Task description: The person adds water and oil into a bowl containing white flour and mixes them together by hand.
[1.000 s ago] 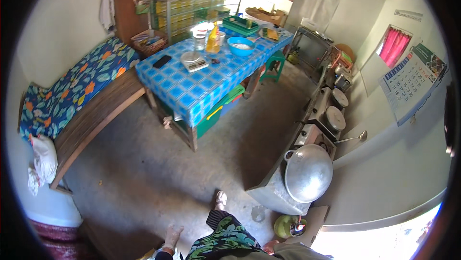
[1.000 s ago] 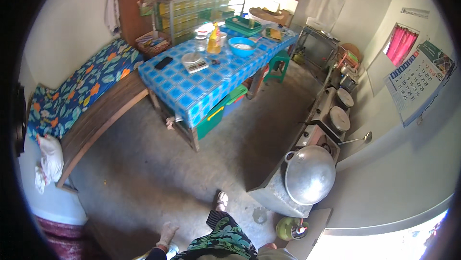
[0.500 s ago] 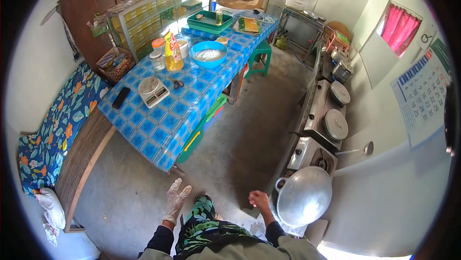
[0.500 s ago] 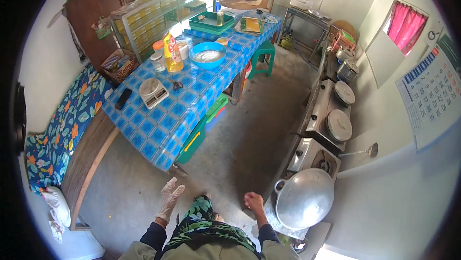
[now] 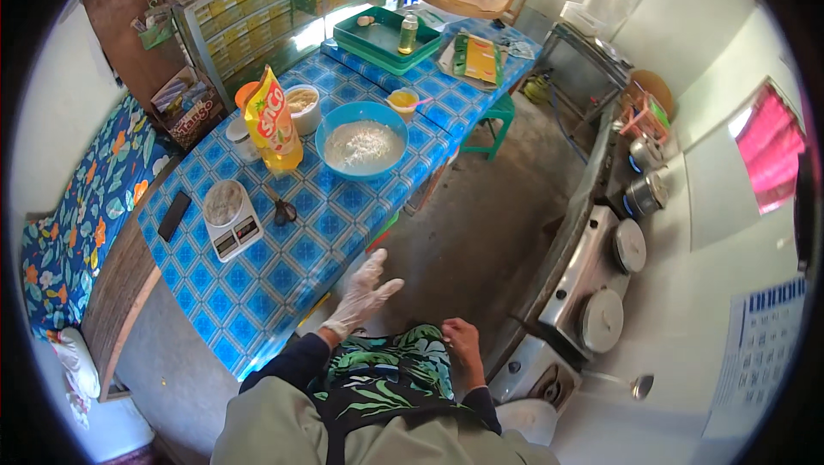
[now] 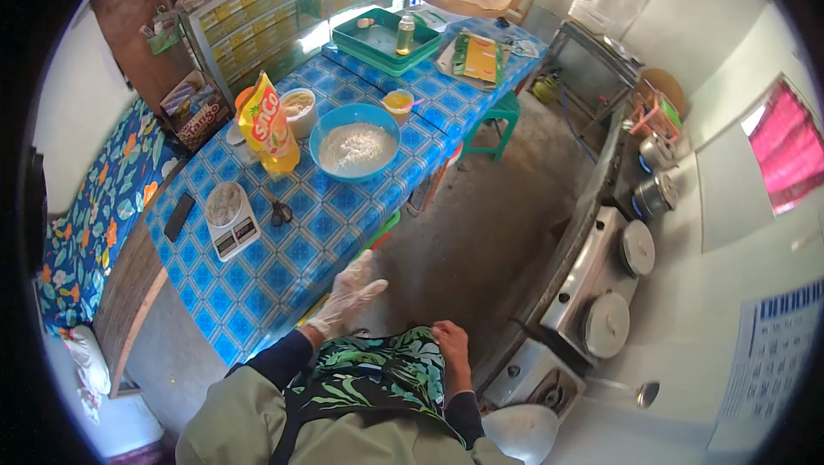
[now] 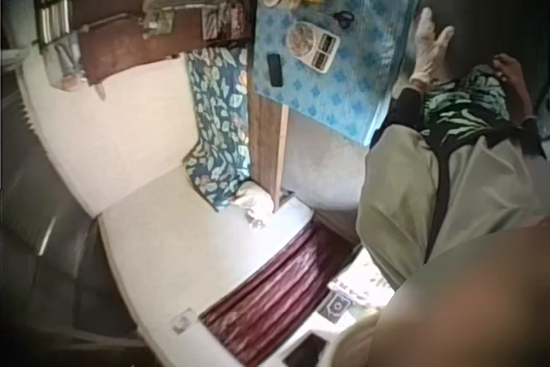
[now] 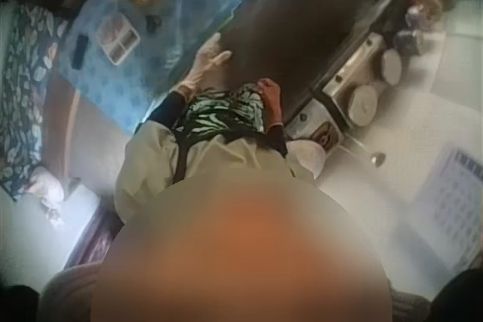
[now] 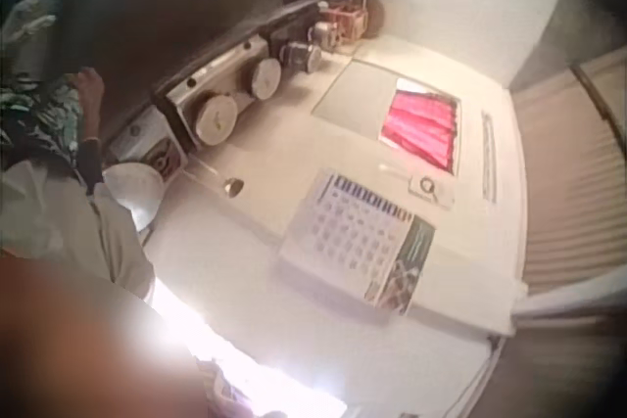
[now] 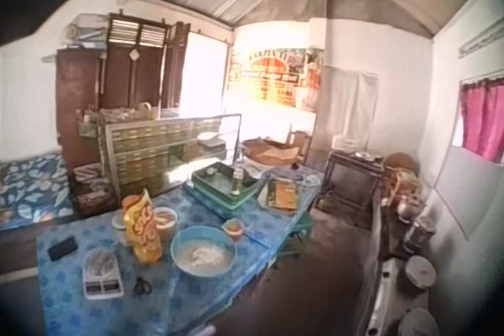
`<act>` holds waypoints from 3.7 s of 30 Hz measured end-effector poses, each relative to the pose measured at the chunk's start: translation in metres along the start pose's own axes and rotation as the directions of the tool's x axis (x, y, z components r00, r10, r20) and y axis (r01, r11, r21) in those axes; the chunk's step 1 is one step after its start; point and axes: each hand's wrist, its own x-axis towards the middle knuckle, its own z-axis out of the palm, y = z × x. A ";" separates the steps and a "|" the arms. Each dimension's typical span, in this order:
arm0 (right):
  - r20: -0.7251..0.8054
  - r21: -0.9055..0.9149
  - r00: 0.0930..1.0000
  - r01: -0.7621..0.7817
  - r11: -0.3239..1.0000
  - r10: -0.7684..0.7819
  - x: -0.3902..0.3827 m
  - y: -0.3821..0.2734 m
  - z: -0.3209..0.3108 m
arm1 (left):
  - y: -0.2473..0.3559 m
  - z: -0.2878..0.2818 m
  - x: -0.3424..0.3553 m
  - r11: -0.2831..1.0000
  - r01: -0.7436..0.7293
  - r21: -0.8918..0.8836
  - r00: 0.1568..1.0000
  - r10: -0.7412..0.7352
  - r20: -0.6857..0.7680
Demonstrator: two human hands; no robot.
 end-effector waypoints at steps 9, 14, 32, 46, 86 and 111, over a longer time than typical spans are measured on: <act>-0.006 0.022 0.996 -0.085 0.996 0.085 0.222 -0.040 -0.134 | 0.014 0.113 0.178 0.994 -0.028 0.107 0.999 0.032 -0.040; 0.152 -0.338 0.953 0.301 0.892 -0.264 0.381 -0.155 -0.122 | 0.013 0.124 0.256 0.979 0.012 0.202 0.956 0.048 -0.290; 0.691 0.032 0.563 0.603 0.797 -0.453 0.624 -0.315 -0.001 | -0.030 0.092 0.492 0.986 0.035 0.163 0.497 0.124 -0.859; 0.901 0.242 0.173 0.562 0.791 -0.398 0.668 -0.333 0.037 | -0.061 0.096 0.531 0.961 -0.271 0.064 0.395 0.172 -0.902; 0.691 0.370 -0.113 0.904 0.214 -0.714 0.440 -0.475 0.056 | 0.113 0.039 0.357 0.830 -0.557 0.002 0.211 0.144 -0.967; 0.802 0.306 0.115 0.764 0.569 -0.586 0.423 -0.430 0.124 | 0.077 -0.011 0.305 0.916 -0.087 0.390 0.202 0.400 -0.894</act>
